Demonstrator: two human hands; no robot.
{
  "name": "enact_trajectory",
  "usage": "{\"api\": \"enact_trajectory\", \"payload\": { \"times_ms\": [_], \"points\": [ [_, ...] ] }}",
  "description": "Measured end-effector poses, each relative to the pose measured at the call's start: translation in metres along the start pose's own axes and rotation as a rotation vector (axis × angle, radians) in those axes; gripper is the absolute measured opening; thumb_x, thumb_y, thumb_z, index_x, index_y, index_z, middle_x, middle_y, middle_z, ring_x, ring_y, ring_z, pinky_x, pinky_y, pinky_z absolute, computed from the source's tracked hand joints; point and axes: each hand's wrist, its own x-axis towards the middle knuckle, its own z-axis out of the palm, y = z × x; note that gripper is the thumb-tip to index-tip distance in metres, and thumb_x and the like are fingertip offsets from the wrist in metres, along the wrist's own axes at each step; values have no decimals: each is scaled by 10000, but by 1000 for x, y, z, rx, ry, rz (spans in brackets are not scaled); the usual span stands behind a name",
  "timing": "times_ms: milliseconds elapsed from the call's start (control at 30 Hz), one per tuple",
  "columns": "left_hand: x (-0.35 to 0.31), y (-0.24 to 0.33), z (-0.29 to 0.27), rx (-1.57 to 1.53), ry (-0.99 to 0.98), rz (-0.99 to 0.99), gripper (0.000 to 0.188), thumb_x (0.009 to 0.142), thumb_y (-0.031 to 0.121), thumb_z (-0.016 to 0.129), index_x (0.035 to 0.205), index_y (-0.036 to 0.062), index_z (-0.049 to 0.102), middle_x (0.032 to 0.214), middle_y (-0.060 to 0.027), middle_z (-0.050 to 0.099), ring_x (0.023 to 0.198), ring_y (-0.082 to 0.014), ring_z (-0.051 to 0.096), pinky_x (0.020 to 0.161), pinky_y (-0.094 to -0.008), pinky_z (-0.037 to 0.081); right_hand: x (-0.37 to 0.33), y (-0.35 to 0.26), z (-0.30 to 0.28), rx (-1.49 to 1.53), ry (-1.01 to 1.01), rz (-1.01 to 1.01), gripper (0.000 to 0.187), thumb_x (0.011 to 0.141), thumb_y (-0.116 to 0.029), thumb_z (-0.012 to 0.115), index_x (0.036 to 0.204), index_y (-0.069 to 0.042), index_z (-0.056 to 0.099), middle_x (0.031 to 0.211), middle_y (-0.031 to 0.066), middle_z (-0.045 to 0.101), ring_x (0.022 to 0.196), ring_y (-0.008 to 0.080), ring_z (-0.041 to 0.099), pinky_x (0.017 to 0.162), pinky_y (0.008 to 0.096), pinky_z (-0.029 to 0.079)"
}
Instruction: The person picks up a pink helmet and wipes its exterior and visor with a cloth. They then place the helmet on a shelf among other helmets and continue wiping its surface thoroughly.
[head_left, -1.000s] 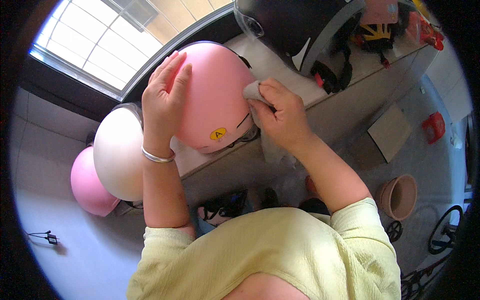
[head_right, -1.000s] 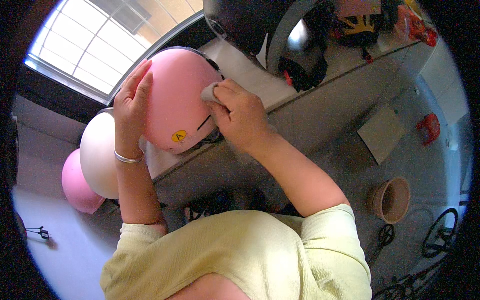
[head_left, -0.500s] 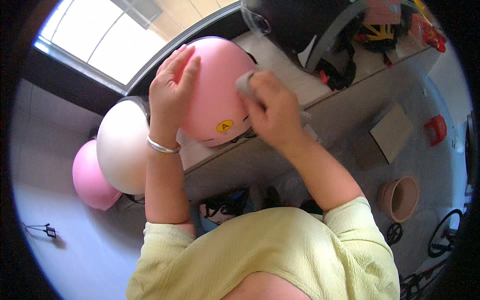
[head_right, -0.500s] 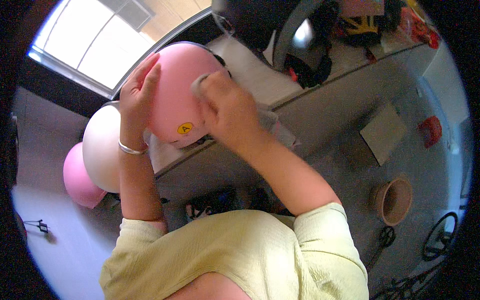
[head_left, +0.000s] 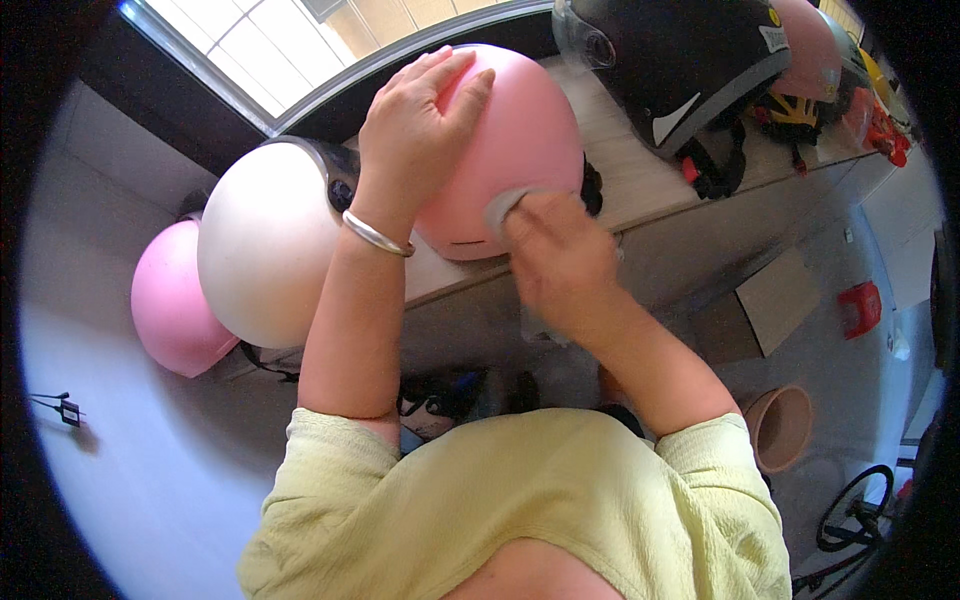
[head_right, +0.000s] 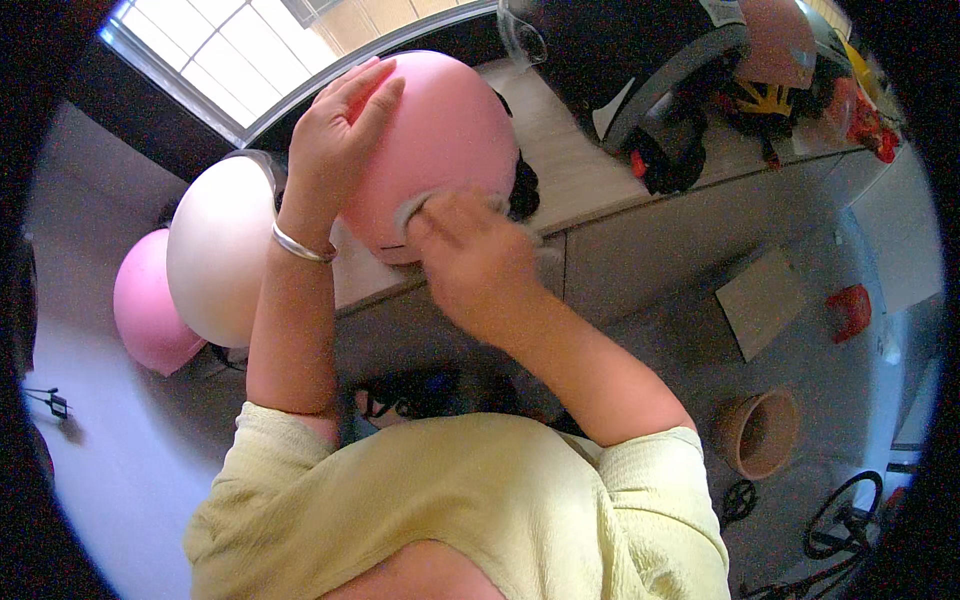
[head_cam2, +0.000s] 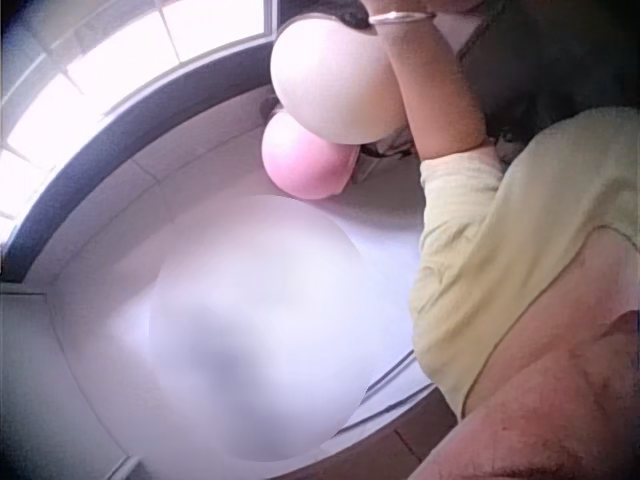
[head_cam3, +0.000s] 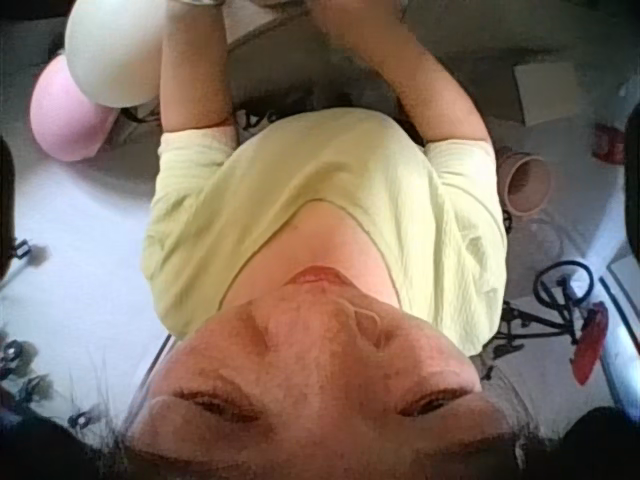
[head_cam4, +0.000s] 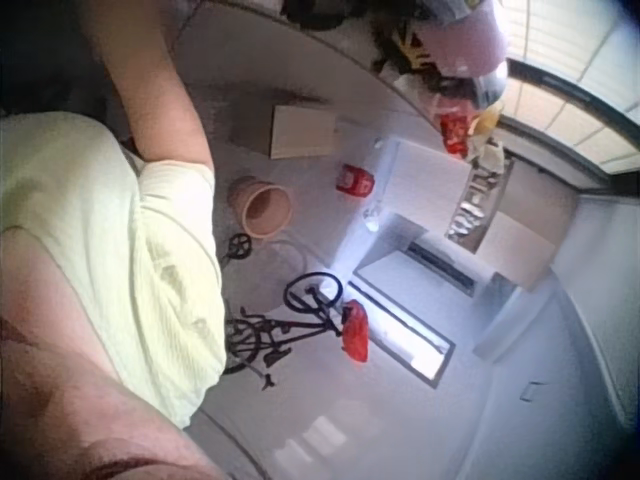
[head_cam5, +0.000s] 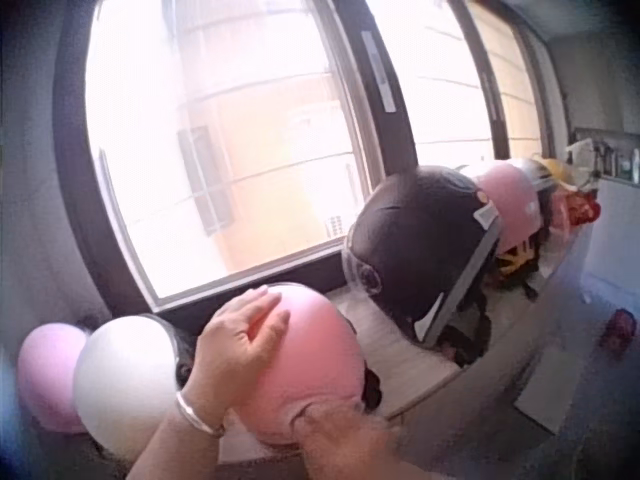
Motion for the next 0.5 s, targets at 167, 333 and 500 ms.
{"api": "enact_trajectory", "payload": {
  "times_ms": [167, 333, 500],
  "points": [
    [-3, 0, 4, 53, 26, 30, 453, 922, 441, 619, 1197, 88, 690, 1283, -164, 626, 1214, -290, 590, 1028, -348, 447, 1, 7, -8, -68, 5, 32, 239, 743, -50, 621, 981, -35, 621, 949, 126, 614, 846, 356, 620, 724, 437, 532],
    [-1, 4, 3, 72, 20, 22, 466, 923, 461, 608, 1200, 95, 688, 1291, -158, 622, 1229, -292, 577, 1040, -354, 439, 0, 3, -4, 53, -58, -27, 283, 715, -21, 611, 998, -37, 614, 955, 144, 610, 857, 381, 618, 737, 455, 529],
    [2, 7, 3, 75, -20, 25, 466, 930, 445, 596, 1208, 81, 682, 1313, -178, 603, 1241, -304, 566, 1049, -362, 431, 14, 34, -43, 222, 81, 534, 187, 827, -74, 676, 1010, -38, 673, 925, 68, 688, 809, 226, 663, 703, 355, 533]
  ]
}}
